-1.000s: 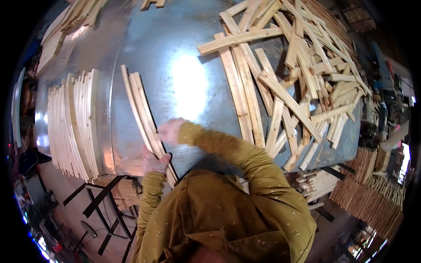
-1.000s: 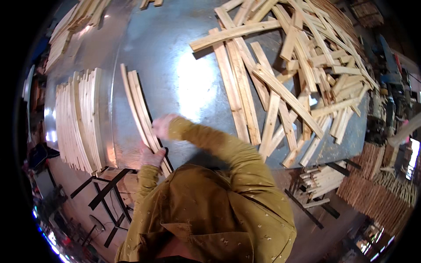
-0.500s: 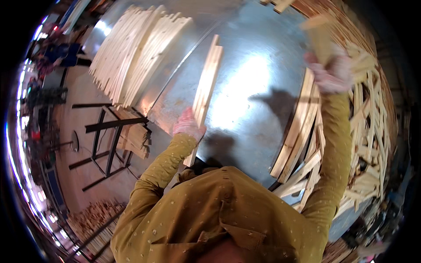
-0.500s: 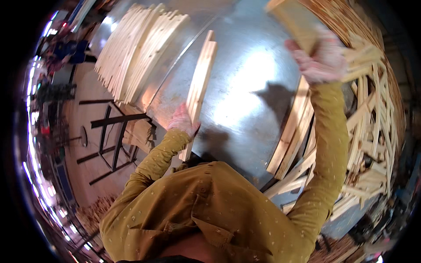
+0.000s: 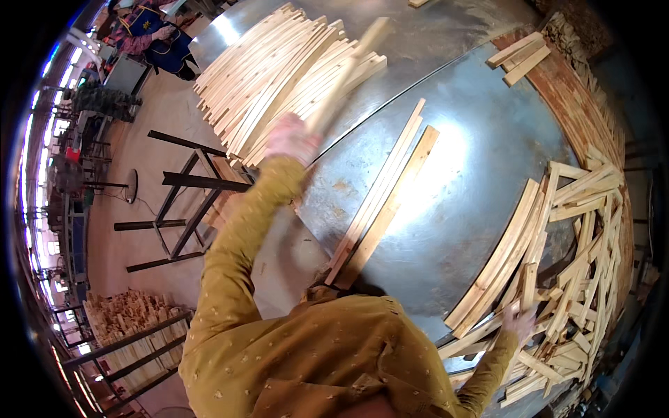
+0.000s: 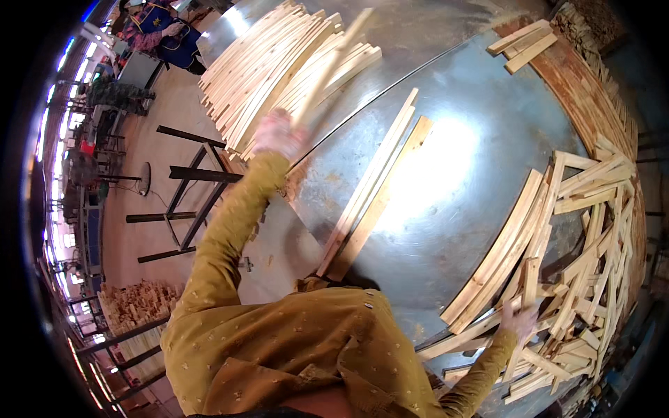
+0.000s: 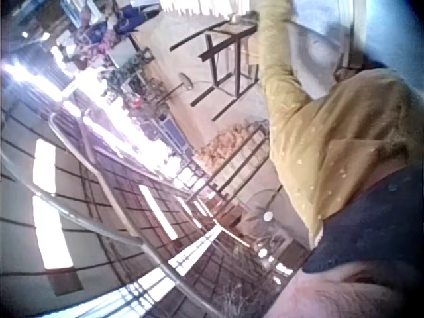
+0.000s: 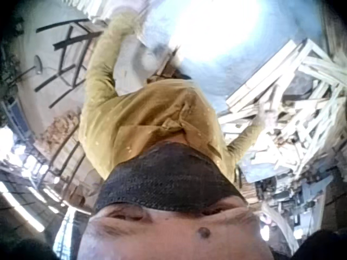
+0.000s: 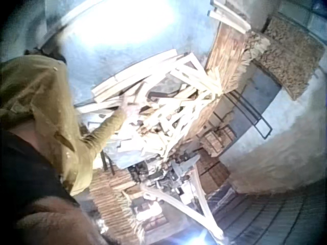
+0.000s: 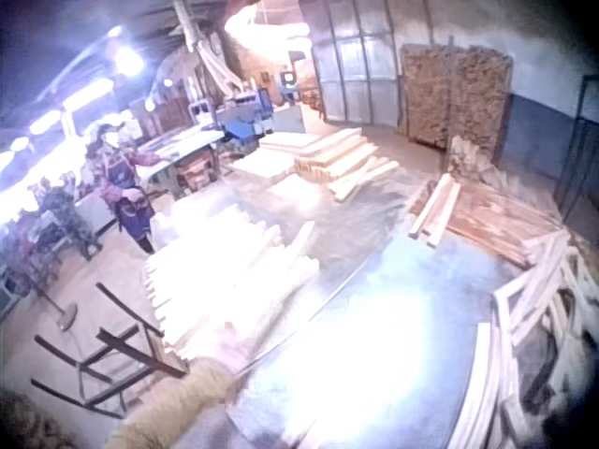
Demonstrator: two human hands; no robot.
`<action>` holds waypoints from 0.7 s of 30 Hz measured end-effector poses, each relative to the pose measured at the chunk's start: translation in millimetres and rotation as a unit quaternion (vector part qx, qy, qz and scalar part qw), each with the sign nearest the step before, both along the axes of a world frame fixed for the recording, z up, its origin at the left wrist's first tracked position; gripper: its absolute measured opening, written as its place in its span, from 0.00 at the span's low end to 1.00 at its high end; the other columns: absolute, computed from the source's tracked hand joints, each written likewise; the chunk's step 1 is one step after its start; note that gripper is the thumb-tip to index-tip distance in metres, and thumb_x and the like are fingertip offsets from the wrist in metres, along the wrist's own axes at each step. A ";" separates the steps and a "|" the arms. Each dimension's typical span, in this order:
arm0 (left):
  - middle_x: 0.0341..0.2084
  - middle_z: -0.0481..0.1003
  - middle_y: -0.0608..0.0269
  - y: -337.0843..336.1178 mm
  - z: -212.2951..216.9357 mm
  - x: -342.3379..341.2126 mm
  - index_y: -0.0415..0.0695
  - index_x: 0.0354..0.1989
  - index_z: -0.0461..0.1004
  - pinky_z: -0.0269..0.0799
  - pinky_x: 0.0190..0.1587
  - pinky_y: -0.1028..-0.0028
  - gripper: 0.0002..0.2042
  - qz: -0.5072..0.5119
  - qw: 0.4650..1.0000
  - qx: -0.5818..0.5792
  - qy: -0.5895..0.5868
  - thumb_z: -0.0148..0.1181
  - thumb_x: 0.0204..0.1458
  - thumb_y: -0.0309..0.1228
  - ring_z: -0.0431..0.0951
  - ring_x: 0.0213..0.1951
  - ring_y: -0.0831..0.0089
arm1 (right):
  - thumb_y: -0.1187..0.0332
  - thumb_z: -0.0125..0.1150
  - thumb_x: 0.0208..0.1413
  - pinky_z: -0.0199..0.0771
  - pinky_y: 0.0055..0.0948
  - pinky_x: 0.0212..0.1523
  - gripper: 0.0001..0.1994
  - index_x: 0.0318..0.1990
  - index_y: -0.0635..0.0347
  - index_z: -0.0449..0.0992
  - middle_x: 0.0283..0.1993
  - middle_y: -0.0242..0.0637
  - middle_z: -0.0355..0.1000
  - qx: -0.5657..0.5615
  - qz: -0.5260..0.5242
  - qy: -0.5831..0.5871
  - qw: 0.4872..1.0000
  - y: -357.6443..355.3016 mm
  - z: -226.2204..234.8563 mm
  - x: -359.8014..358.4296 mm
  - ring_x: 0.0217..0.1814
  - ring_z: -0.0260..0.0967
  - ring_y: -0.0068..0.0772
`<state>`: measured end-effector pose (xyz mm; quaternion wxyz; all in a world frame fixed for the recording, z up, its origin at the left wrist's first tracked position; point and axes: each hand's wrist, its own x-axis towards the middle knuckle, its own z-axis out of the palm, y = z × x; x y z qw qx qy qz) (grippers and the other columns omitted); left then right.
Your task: The person repeatedly picks up thin wooden strips from a large pile on a metal table, briefly aligns them, and places them into a separate stack. The process involves continuous handling and repositioning of the strips to organize them.
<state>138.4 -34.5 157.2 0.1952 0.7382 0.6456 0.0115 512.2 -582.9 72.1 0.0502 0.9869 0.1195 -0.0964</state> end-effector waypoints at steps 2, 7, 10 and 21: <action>0.66 0.59 0.49 52.8 -18.2 -34.8 0.46 0.56 0.71 0.59 0.66 0.63 0.24 -0.039 0.977 0.045 0.206 0.51 0.59 0.49 0.58 0.67 0.59 | 0.38 0.66 0.44 0.61 0.57 0.65 0.52 0.74 0.50 0.51 0.71 0.59 0.55 -0.038 0.044 -0.097 0.994 -76.1 -44.9 -9.6 0.69 0.56 0.65; 0.73 0.47 0.45 153.3 -89.5 -121.9 0.47 0.67 0.64 0.51 0.71 0.61 0.32 -0.038 0.952 0.167 0.252 0.54 0.55 0.49 0.47 0.74 0.52 | 0.40 0.64 0.48 0.64 0.49 0.64 0.41 0.67 0.52 0.65 0.66 0.61 0.62 -0.040 -0.039 0.015 0.998 -21.7 -19.9 21.1 0.65 0.64 0.59; 0.72 0.48 0.43 171.5 -117.8 -93.9 0.45 0.70 0.55 0.52 0.71 0.59 0.39 -0.054 0.969 0.137 0.199 0.59 0.52 0.48 0.50 0.73 0.51 | 0.37 0.64 0.46 0.76 0.48 0.41 0.32 0.43 0.61 0.81 0.36 0.53 0.78 0.021 -0.099 0.083 0.991 -6.9 -6.4 6.0 0.39 0.78 0.50; 0.72 0.46 0.40 -194.4 -104.2 31.4 0.42 0.74 0.29 0.52 0.72 0.57 0.56 -0.204 0.963 -0.155 0.087 0.67 0.48 0.46 0.50 0.72 0.47 | 0.54 0.46 0.65 0.76 0.40 0.53 0.21 0.52 0.62 0.74 0.47 0.49 0.76 0.108 0.309 -0.021 0.945 242.9 18.0 -15.3 0.49 0.75 0.46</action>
